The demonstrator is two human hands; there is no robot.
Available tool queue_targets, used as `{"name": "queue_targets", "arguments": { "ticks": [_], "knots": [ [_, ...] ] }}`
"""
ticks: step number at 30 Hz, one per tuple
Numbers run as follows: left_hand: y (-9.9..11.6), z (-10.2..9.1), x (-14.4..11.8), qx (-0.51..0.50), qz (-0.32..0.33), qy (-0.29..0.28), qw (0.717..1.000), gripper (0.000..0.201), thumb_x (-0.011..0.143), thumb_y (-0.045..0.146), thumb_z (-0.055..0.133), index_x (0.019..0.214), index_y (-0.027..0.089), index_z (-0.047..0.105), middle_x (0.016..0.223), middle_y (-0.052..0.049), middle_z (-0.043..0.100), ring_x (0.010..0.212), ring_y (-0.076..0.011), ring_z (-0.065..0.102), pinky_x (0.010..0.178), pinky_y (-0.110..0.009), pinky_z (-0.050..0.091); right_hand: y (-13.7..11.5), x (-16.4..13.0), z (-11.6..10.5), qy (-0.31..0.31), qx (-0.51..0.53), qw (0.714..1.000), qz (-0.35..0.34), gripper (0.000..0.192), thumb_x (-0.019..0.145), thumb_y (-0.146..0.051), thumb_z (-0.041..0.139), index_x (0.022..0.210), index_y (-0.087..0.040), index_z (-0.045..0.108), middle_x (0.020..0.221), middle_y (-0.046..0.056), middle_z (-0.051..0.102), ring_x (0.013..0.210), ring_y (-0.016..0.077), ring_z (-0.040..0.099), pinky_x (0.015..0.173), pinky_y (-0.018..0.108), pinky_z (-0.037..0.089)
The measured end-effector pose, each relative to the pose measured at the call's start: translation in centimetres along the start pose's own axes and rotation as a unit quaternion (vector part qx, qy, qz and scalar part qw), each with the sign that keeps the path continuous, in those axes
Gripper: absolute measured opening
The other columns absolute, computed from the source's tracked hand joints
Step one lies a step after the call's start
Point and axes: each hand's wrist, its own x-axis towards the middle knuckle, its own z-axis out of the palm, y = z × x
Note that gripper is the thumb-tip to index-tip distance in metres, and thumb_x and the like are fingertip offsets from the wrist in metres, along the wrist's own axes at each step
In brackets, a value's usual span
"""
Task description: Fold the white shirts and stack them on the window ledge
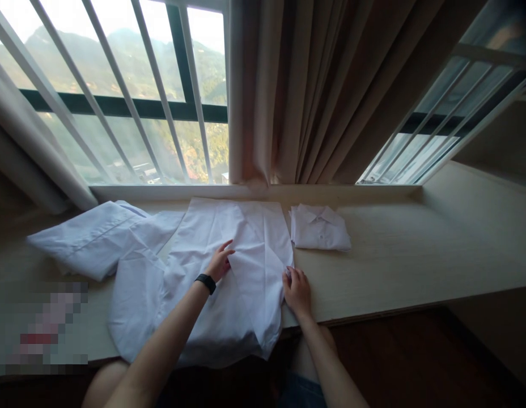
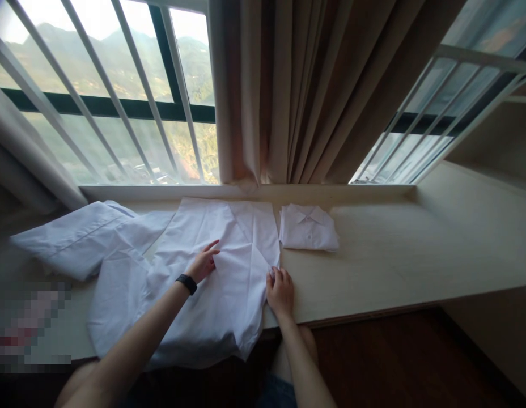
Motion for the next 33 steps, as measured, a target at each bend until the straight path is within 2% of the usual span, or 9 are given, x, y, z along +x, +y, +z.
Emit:
{"name": "queue_targets", "arguments": {
  "ticks": [3,6,12,17,22,24,28,33],
  "knots": [
    [1.8,-0.2,3.0,-0.028,0.006,-0.004,1.000,0.078,0.069,0.018,0.071,0.144,0.027,0.049,0.089,-0.003,0.066,0.070,-0.0158,0.066,0.063,-0.028,0.054,-0.1,0.0,-0.1,0.002,-0.004,1.000,0.004,0.041,0.101,-0.042,0.041,0.122,-0.015,0.063,0.120,0.015,0.062,0.111,0.0253,0.057,0.098,0.042,0.046],
    [3.8,-0.4,7.1,-0.046,0.017,0.024,0.999,0.080,0.068,0.016,0.071,0.144,0.025,0.048,0.097,-0.005,0.067,0.074,-0.0189,0.068,0.067,-0.032,0.056,-0.2,0.0,-0.1,-0.001,-0.003,1.000,0.006,0.040,0.100,-0.043,0.044,0.122,-0.016,0.063,0.121,0.015,0.062,0.112,0.0265,0.057,0.098,0.043,0.047],
    [7.5,-1.5,14.6,-0.062,0.040,0.055,0.996,0.074,0.067,0.010,0.070,0.137,0.024,0.050,0.098,-0.005,0.066,0.079,-0.0170,0.067,0.075,-0.030,0.056,0.0,0.1,0.1,-0.009,-0.008,1.000,0.007,0.042,0.095,-0.046,0.053,0.125,-0.019,0.061,0.121,0.016,0.062,0.112,0.0304,0.057,0.097,0.049,0.048],
    [9.7,-3.2,19.0,-0.088,0.061,0.077,0.991,0.064,0.064,0.009,0.067,0.126,0.021,0.053,0.093,-0.002,0.062,0.078,-0.0146,0.065,0.078,-0.029,0.056,-0.2,0.3,0.0,-0.009,0.008,1.000,0.028,0.041,0.093,-0.046,0.056,0.124,-0.020,0.060,0.124,0.016,0.062,0.113,0.0317,0.058,0.096,0.050,0.050],
    [10.1,-4.9,20.3,-0.137,0.121,0.062,0.981,0.059,0.064,0.012,0.063,0.122,0.021,0.059,0.090,-0.002,0.061,0.075,-0.0135,0.063,0.072,-0.026,0.055,-0.5,0.5,-0.4,-0.016,0.013,0.999,0.034,0.040,0.092,-0.043,0.058,0.125,-0.021,0.061,0.124,0.015,0.062,0.113,0.0318,0.058,0.096,0.049,0.050],
    [10.0,-4.9,20.0,-0.113,0.107,0.049,0.987,0.057,0.065,0.013,0.063,0.121,0.019,0.061,0.088,-0.003,0.060,0.073,-0.0136,0.063,0.069,-0.025,0.054,-0.5,0.6,-0.5,-0.017,0.014,0.999,0.034,0.037,0.092,-0.043,0.058,0.122,-0.022,0.062,0.123,0.015,0.062,0.111,0.0318,0.059,0.096,0.050,0.050],
    [9.8,-4.2,19.3,-0.037,0.056,0.058,0.996,0.045,0.068,0.016,0.064,0.113,0.016,0.064,0.084,-0.003,0.062,0.069,-0.0137,0.061,0.063,-0.024,0.053,-0.4,0.5,-0.3,-0.001,0.046,0.998,0.052,0.025,0.095,-0.040,0.054,0.109,-0.022,0.064,0.118,0.013,0.063,0.108,0.0286,0.060,0.095,0.048,0.051],
    [9.3,-3.7,19.0,0.019,0.047,0.071,0.996,0.033,0.069,0.013,0.064,0.101,0.012,0.064,0.080,-0.005,0.063,0.069,-0.0153,0.061,0.062,-0.025,0.053,0.0,0.5,0.0,0.023,0.078,0.995,0.065,0.022,0.099,-0.037,0.046,0.103,-0.021,0.062,0.113,0.013,0.065,0.107,0.0260,0.061,0.094,0.044,0.051]
  ]
}}
